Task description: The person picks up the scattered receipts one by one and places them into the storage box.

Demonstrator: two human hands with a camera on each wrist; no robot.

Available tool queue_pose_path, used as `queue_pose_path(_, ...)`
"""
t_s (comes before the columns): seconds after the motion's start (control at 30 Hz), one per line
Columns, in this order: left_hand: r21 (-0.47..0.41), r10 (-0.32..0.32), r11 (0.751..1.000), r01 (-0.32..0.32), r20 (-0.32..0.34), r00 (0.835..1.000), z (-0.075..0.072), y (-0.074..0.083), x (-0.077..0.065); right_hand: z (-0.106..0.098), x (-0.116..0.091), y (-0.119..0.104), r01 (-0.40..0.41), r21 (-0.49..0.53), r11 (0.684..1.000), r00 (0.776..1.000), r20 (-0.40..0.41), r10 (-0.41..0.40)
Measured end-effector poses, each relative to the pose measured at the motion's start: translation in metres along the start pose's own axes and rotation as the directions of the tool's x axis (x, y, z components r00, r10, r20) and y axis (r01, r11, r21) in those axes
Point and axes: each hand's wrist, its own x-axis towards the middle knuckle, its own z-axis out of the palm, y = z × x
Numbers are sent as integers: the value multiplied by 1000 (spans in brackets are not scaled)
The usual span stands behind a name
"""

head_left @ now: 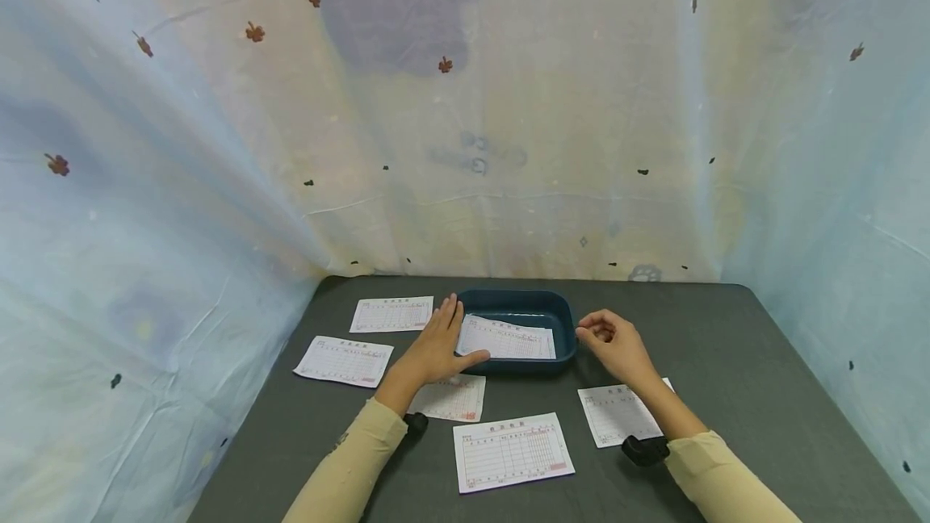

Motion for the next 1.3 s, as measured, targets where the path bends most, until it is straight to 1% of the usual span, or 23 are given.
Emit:
queue_pose_path(0.27, 5, -2, 1000, 2, 3, 1000, 2, -1, 1, -22, -19, 9, -24, -65, 998, 1000, -12, 24)
queue_pose_path(0.43, -2, 3, 1000, -3, -6, 1000, 2, -2, 1, -33, -29, 12, -32, -110, 993, 999, -2, 32)
queue_pose_path(0.63, 4, -1, 1000, 1, 2, 1000, 3, -3, 2, -44, -42, 20, -73, -125, 989, 997, 13, 75)
queue_pose_path(0.8, 6, -1, 1000, 1, -1, 1000, 3, -2, 2, -52, -52, 29, -79, -151, 985, 996, 25, 84)
queue_pose_path(0.93, 0, 1, 1000, -1, -1, 1000, 2, -2, 1, -58, -59, 36, -84, -201, 976, 994, 45, 95)
queue_pose_path(1.1, 24, -3, 1000, 3, 1, 1000, 4, -2, 2, -65, -66, 44, -102, -258, 961, 989, 74, 125)
queue_pose_path(1.2, 20, -6, 1000, 6, 3, 1000, 3, -2, 2, -70, -68, 47, -116, -287, 951, 987, 78, 144)
queue_pose_path(1.3, 11, -6, 1000, 6, 0, 1000, 3, -2, 1, -74, -71, 51, -111, -321, 941, 988, 71, 141)
